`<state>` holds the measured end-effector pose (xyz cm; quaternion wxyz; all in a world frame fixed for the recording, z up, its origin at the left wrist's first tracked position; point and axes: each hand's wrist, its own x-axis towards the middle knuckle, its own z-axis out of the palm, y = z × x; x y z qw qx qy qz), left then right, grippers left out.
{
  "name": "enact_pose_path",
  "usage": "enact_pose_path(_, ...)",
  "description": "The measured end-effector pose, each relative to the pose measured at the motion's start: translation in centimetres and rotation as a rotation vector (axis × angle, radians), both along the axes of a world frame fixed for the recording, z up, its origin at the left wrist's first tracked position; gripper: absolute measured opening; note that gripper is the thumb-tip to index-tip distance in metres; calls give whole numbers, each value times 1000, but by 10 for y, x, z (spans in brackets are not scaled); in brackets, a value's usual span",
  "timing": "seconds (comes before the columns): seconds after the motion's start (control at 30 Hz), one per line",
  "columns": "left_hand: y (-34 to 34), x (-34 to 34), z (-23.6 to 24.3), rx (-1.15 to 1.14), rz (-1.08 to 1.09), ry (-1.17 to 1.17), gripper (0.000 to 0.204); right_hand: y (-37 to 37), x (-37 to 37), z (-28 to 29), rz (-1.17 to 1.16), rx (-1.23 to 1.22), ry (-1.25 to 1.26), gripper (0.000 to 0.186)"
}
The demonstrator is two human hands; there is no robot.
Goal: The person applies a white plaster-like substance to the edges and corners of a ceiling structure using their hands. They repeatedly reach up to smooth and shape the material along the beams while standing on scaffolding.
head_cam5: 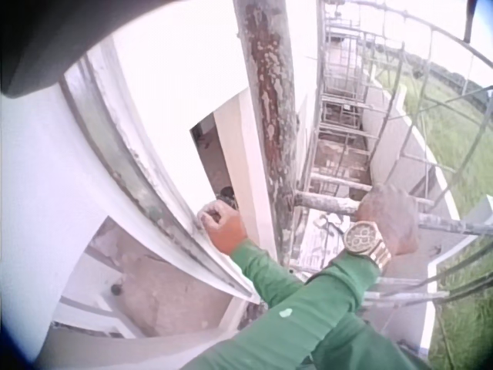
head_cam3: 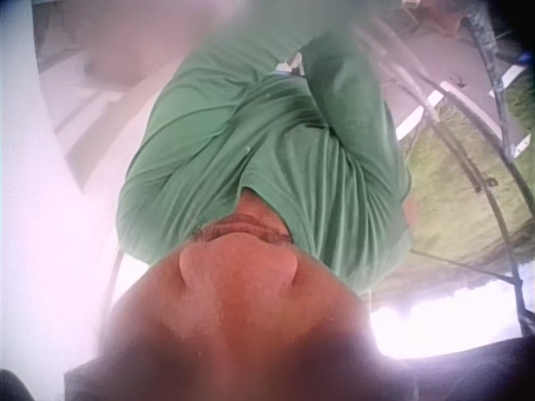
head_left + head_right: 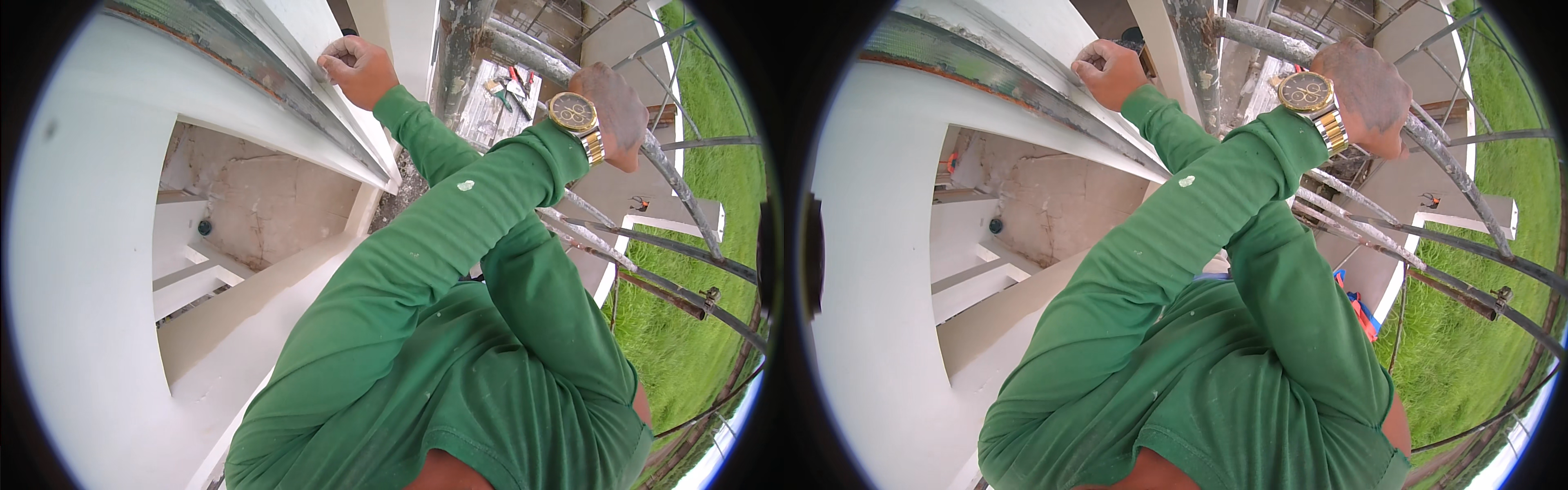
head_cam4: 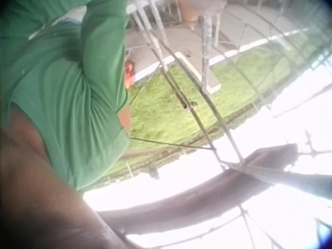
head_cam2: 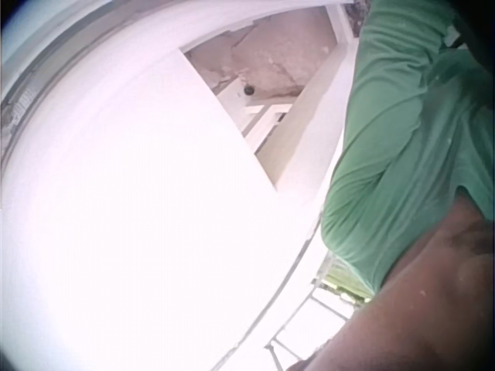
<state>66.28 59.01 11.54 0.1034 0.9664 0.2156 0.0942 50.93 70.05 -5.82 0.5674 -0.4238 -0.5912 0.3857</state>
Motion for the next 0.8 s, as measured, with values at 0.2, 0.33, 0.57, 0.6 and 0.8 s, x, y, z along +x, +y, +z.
enact_pose_path(0.2, 1, -2, -1, -20, 1, -31, 45, -2, -4, 11, -52, 150, -112, 9)
enact_pose_path(0.33, -3, 1, 6, -36, 61, 36, 33, 5, 2, 9, -13, 275, -209, 5)
enact_pose_path(0.57, -6, 14, 4, -38, 134, -15, 37, -5, 38, 9, 58, 459, -582, 11)
enact_pose_path(0.6, -4, 6, 9, -19, 155, -30, 38, -21, 32, 0, 66, 398, -569, 8)
enact_pose_path(0.8, 1, 16, 9, 25, 32, -96, 46, -184, 150, -223, -111, 304, -899, 26)
